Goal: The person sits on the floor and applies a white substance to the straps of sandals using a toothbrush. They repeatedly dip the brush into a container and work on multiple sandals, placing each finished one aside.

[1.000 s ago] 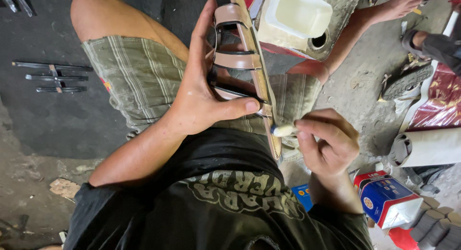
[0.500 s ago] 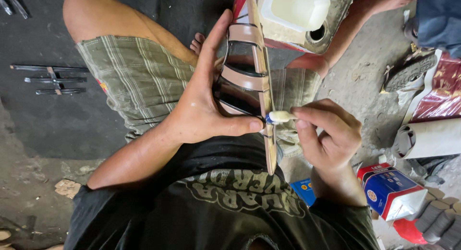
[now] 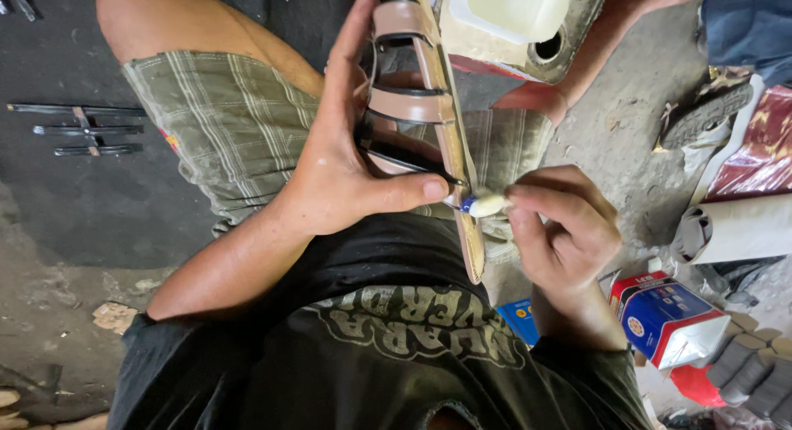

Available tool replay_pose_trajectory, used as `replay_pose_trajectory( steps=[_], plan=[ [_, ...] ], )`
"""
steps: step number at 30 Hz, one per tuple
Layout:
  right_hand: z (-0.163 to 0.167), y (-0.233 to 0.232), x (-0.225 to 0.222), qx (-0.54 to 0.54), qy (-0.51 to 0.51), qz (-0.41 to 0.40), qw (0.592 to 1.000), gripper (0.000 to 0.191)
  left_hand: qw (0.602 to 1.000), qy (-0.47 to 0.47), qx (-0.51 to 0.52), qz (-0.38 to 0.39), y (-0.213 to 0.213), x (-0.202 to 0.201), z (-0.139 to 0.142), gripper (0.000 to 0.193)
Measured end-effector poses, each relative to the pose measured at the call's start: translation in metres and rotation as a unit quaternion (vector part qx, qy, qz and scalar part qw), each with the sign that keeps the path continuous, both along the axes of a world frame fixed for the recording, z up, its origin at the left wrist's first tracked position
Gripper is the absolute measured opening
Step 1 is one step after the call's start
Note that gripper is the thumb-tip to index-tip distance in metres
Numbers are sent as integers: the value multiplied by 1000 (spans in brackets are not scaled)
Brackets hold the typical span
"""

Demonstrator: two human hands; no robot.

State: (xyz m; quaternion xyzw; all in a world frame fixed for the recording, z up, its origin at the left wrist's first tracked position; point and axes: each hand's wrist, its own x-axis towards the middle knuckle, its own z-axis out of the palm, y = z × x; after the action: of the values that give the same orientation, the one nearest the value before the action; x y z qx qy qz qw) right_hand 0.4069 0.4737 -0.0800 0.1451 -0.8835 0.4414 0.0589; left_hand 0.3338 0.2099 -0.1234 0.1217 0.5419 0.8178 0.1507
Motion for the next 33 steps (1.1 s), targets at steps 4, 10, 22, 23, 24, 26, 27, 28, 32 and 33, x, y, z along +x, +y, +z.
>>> replay_pose_trajectory(
  steps=[4, 10, 22, 23, 24, 26, 27, 28, 32, 33],
  plan=[
    [-3, 4, 1, -32, -21, 21, 999, 15, 999, -34, 8, 20, -1, -8, 4, 130],
    [0, 4, 8, -68, -10, 32, 997, 29, 978, -189, 85, 17, -4, -15, 1, 126],
    [-44, -12, -9, -61, 89, -180, 978, 28, 890, 249, -372, 87, 5, -12, -36, 101],
    [-45, -13, -10, -85, 60, -188, 977, 29, 859, 318, -390, 95, 9, -10, -36, 100],
    [-44, -13, -11, -109, 31, -194, 974, 29, 822, 385, -407, 103, 13, -9, -37, 99],
    [-41, -17, -10, -135, 26, -181, 974, 30, 791, 402, -449, 108, 19, -7, -37, 83],
    [-39, -18, -11, -148, 22, -173, 973, 30, 774, 409, -470, 112, 21, -6, -37, 76],
    [-36, -19, -12, -149, 4, -169, 974, 33, 772, 413, -465, 131, 22, -7, -38, 74],
    [-33, -8, -38, -177, -39, -175, 968, 25, 778, 403, -450, 175, 16, -13, -36, 72],
    [-36, -1, -53, -189, -41, -180, 964, 19, 782, 393, -449, 180, 13, -13, -35, 73]
  ],
)
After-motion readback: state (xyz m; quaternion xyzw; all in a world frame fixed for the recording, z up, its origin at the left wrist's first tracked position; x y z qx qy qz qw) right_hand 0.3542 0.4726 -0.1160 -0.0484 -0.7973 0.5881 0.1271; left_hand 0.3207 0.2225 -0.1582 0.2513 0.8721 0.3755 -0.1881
